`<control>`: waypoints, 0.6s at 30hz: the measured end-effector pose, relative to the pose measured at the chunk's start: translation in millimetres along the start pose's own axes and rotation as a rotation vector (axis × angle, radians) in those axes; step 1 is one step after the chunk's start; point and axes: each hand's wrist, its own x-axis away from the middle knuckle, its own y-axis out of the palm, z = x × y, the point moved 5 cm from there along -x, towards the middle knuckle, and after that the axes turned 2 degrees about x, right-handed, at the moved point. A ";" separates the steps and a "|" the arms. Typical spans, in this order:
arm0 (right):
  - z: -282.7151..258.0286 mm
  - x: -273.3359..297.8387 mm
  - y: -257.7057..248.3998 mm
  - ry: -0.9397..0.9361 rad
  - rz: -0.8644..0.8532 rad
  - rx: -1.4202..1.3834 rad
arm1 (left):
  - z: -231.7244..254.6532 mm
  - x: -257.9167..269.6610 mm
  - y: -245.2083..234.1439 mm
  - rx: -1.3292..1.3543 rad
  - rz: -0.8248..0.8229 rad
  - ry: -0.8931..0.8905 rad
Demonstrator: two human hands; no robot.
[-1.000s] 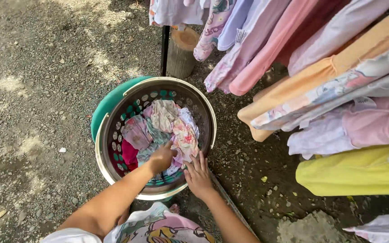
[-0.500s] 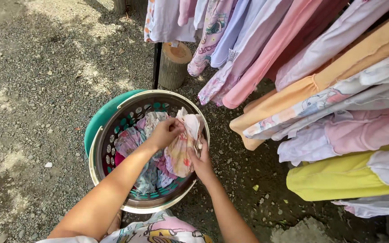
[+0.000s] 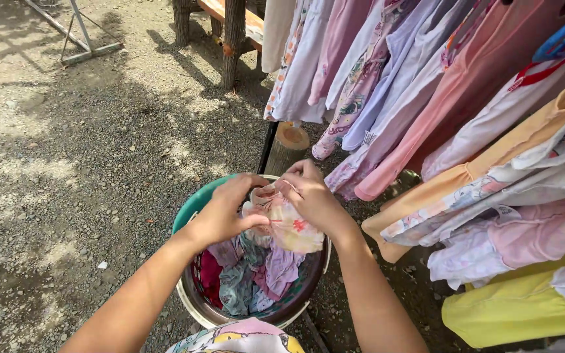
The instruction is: Hanging various pieces of laundry on hangers and a multi-clip dryer outdoors.
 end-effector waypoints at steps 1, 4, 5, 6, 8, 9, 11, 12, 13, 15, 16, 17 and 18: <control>-26.2 -3.2 -11.5 -0.164 0.168 0.161 | 7.5 -2.6 3.5 0.168 -0.049 0.137; -44.3 -18.1 -22.7 -0.137 0.174 -0.083 | -1.7 -9.4 9.8 0.352 -0.167 0.122; -34.8 -24.3 -16.5 0.077 0.004 -0.482 | -13.6 -12.5 15.4 0.373 -0.249 -0.034; -28.9 -29.1 -17.5 0.067 0.006 -0.477 | 3.2 -16.9 0.3 0.370 -0.242 -0.026; -15.2 -32.9 -3.5 0.275 -0.195 -1.338 | 30.4 -21.0 -26.8 0.222 -0.246 -0.140; -10.2 -35.7 -1.0 0.271 -0.192 -1.335 | 19.8 -20.6 -24.4 0.221 -0.245 -0.135; -1.5 -42.0 2.5 0.250 -0.170 -1.582 | 14.0 -20.7 -22.6 0.142 -0.198 0.197; 8.9 -45.5 -7.3 0.245 -0.168 -1.578 | -3.7 -22.4 -28.4 0.142 -0.195 0.203; 26.6 -49.8 -24.7 0.230 0.054 -1.479 | -22.5 -23.3 -32.5 0.256 -0.227 0.170; 47.5 -50.4 -51.4 0.208 0.271 -1.369 | -49.5 -22.7 -42.9 0.370 -0.258 0.140; 48.2 -49.9 -58.0 0.161 0.184 -1.418 | -59.5 -21.1 -46.8 0.328 -0.299 0.105; 49.6 -48.6 -65.8 0.113 0.098 -1.463 | -69.6 -20.4 -49.3 0.286 -0.340 0.071; 27.8 -47.0 -68.3 0.112 0.100 -1.460 | -67.9 -20.7 -45.7 0.287 -0.340 0.075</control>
